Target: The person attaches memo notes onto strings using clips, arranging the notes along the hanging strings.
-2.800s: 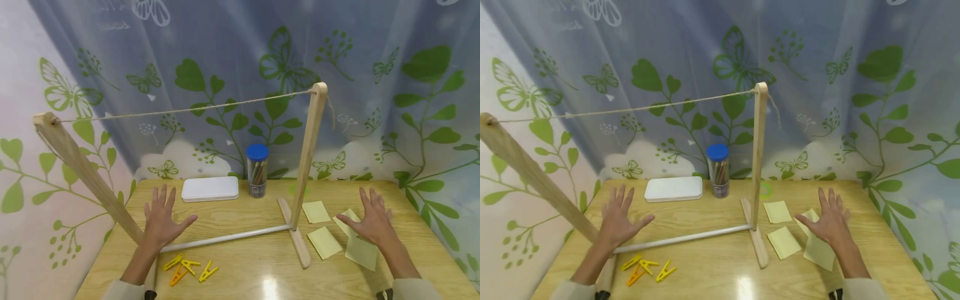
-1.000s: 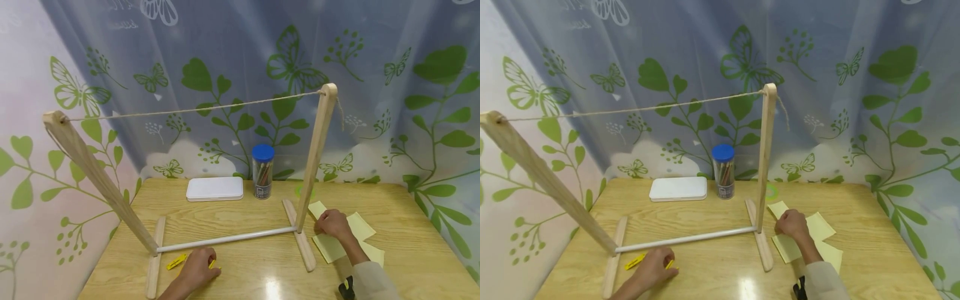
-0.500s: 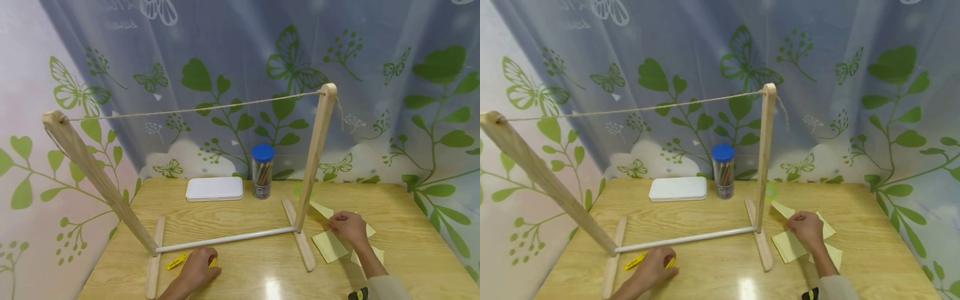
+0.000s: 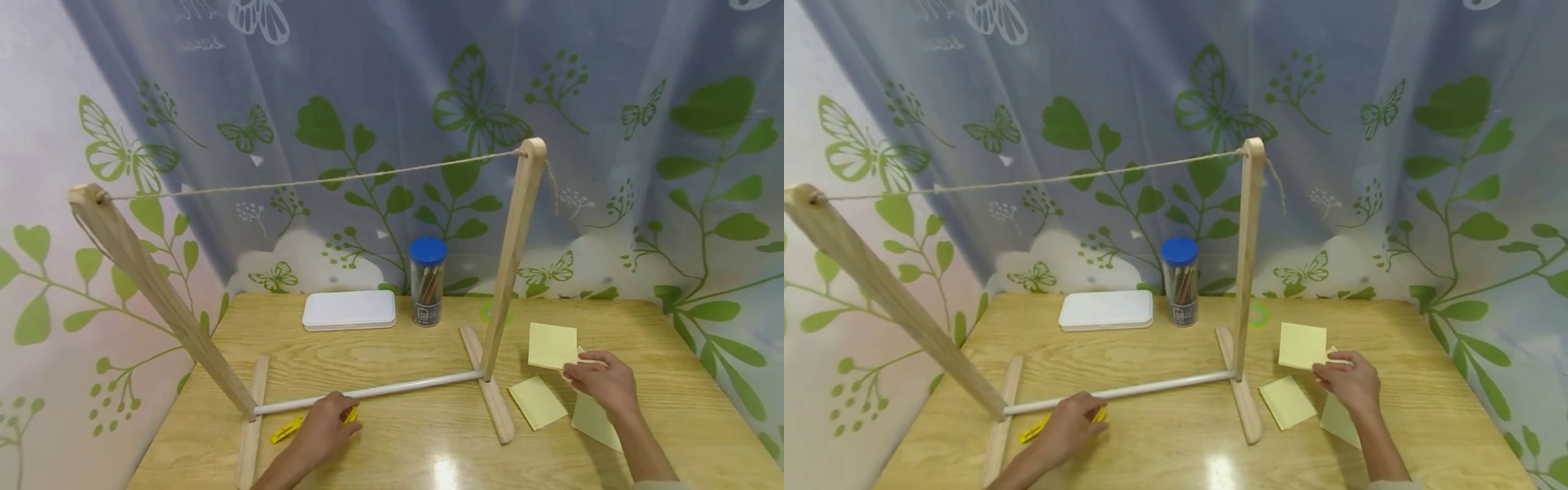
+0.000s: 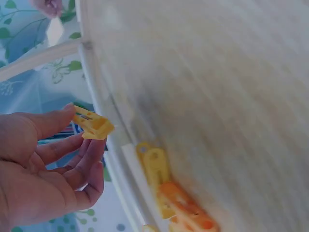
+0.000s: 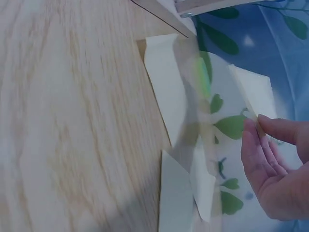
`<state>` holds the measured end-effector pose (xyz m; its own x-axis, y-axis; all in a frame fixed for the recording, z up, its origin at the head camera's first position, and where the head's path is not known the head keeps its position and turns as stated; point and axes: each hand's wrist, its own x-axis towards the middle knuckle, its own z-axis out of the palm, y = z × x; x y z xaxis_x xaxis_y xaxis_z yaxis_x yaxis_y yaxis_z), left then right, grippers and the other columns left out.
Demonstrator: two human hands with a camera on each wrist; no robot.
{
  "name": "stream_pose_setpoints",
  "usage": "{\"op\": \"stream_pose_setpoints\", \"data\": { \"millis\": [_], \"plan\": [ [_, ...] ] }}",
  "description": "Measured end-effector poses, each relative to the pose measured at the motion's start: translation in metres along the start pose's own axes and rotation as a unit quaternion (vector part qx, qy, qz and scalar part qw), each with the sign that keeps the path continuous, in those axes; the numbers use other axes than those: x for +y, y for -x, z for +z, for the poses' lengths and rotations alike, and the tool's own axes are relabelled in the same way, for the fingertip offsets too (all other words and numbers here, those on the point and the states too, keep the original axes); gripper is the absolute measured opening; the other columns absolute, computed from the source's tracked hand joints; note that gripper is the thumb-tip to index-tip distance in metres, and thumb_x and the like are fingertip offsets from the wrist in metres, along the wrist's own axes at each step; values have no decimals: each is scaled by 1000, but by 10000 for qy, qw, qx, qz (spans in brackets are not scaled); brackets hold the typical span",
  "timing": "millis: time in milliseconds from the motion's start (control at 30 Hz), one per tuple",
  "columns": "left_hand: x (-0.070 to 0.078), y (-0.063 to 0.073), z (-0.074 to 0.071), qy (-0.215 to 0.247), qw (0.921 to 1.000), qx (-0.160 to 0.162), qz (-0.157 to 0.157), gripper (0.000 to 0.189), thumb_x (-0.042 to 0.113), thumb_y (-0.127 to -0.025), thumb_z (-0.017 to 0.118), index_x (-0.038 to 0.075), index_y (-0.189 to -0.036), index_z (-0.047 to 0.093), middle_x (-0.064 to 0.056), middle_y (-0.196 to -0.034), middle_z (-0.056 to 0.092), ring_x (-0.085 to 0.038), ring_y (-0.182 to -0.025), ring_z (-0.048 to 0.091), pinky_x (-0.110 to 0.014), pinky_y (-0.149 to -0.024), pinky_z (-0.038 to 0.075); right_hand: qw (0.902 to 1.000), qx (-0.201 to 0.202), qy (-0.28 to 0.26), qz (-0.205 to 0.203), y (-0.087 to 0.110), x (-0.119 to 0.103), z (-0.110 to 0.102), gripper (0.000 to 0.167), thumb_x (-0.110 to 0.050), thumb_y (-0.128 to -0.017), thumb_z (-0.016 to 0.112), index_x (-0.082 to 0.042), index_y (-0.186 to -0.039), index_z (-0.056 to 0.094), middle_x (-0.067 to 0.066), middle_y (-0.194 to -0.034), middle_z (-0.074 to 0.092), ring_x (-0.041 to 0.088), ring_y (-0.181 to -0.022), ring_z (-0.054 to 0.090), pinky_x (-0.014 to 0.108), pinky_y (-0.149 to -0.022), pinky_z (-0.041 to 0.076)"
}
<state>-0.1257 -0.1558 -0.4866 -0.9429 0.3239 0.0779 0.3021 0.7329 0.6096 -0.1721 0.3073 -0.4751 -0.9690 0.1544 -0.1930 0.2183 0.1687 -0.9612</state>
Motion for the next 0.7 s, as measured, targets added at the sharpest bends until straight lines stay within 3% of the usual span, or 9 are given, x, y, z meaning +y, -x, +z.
{"op": "stream_pose_setpoints", "data": {
  "millis": [100, 167, 300, 433, 600, 700],
  "plan": [
    [6, -4, -7, 264, 9995, -113, -125, 31, 10, -84, 70, -6, -110, 64, -6, -90, 58, -13, -80, 53, -22, -64, 47, 9995, 55, 271, -121, 6, -1, -7, 63, -19, -89, 68, 10, -134, 36, -23, -79, 63, -1, -76, 68, 19, -74, 56],
    [11, -6, -14, 408, 9990, -89, -138, 30, 10, -86, 67, -5, -112, 62, -8, -97, 59, -15, -86, 54, -23, -68, 49, 9984, 119, 492, -242, 9, -3, -10, 69, -24, -91, 65, 13, -137, 32, -26, -81, 61, -5, -77, 66, 17, -75, 55],
    [21, -9, -30, 473, 9985, 266, -20, 28, 11, -89, 64, 1, -115, 62, -8, -106, 63, -18, -92, 58, -28, -77, 51, 9981, 220, 36, -577, 18, -14, -9, 39, -21, -90, 66, 8, -115, 55, -22, -82, 65, -3, -76, 68, 17, -73, 56],
    [33, -16, -46, 635, 9956, 677, 121, 29, 12, -91, 63, 7, -119, 61, -5, -109, 66, -19, -96, 62, -37, -83, 53, 9921, 247, -521, -1111, 30, -28, -6, 15, -15, -88, 68, -2, -89, 61, -13, -82, 69, 2, -75, 70, 19, -69, 57],
    [54, -25, -65, 955, 9888, 1071, 411, 32, 9, -91, 62, 5, -123, 60, -6, -110, 67, -19, -98, 64, -36, -83, 55, 9778, 124, -999, -1837, 46, -40, -1, 5, -3, -88, 64, -3, -85, 61, -7, -79, 72, 6, -74, 70, 21, -65, 57],
    [69, -29, -77, 1058, 9832, 1296, 730, 36, 7, -90, 62, 2, -125, 59, -9, -108, 67, -22, -98, 65, -36, -84, 55, 9665, 60, -1240, -2245, 57, -49, 8, 9, 6, -87, 62, -3, -87, 63, -5, -81, 72, 7, -73, 69, 21, -64, 56]
  ]
}}
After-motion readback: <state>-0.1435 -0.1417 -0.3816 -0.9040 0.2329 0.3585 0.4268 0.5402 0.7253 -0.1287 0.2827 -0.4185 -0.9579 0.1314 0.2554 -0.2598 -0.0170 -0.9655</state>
